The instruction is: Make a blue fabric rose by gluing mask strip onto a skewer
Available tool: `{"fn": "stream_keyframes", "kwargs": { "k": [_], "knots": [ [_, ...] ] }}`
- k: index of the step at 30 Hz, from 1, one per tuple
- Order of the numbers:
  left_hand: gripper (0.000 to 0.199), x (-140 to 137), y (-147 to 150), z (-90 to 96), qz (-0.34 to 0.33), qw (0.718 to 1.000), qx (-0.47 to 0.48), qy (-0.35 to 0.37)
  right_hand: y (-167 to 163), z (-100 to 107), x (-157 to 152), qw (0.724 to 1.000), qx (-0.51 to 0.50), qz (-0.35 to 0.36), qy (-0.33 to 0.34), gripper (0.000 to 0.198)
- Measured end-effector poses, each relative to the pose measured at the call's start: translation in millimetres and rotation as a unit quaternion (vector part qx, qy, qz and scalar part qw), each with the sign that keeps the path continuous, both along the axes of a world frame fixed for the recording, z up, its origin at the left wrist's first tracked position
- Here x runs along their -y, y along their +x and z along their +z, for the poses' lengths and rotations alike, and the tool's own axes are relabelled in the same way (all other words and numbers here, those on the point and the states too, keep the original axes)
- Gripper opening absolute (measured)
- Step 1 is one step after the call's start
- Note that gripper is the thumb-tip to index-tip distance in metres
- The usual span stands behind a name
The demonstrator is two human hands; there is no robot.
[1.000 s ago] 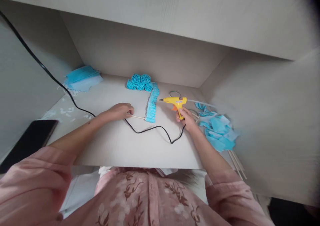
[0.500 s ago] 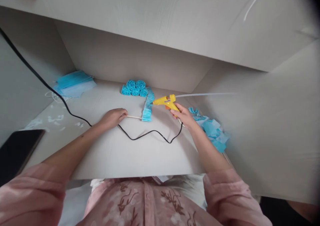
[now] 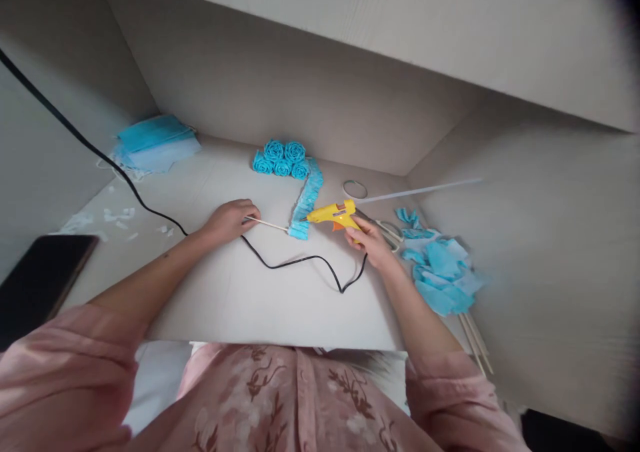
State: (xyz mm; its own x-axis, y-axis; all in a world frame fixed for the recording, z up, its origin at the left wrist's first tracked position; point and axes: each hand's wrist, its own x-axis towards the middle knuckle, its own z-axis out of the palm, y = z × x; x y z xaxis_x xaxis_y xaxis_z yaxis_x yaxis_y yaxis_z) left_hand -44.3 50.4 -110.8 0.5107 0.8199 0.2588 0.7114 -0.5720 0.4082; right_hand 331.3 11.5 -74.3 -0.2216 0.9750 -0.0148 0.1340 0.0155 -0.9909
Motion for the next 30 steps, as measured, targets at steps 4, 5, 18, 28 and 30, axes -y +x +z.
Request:
{"fn": "stream_keyframes", "kwargs": {
  "k": [4,5,18,28,30],
  "knots": [
    [0.017,-4.1,-3.8,-6.9,-0.019,0.999,0.026,0.010,-3.4,1.3,0.4,0.999,0.037,-0.005,0.017,0.043],
    [0.016,-4.6,-4.5,-8.1,-0.022,0.999,0.031,0.012,-3.4,0.5,0.0,0.999,0.042,-0.009,0.019,0.043],
    [0.026,-7.8,-7.0,-15.6,-0.031,0.997,0.063,0.031,0.1,-8.6,-1.2,0.996,0.084,0.003,0.036,0.040],
    [0.026,-8.5,-7.1,-15.6,-0.038,0.996,0.070,0.042,2.2,-2.3,-0.7,0.983,0.157,0.041,0.086,0.036],
    [0.026,-8.5,-7.3,-14.7,-0.044,0.996,0.071,0.040,5.1,-3.3,-1.6,0.984,0.156,0.027,0.086,0.036]
  ]
}}
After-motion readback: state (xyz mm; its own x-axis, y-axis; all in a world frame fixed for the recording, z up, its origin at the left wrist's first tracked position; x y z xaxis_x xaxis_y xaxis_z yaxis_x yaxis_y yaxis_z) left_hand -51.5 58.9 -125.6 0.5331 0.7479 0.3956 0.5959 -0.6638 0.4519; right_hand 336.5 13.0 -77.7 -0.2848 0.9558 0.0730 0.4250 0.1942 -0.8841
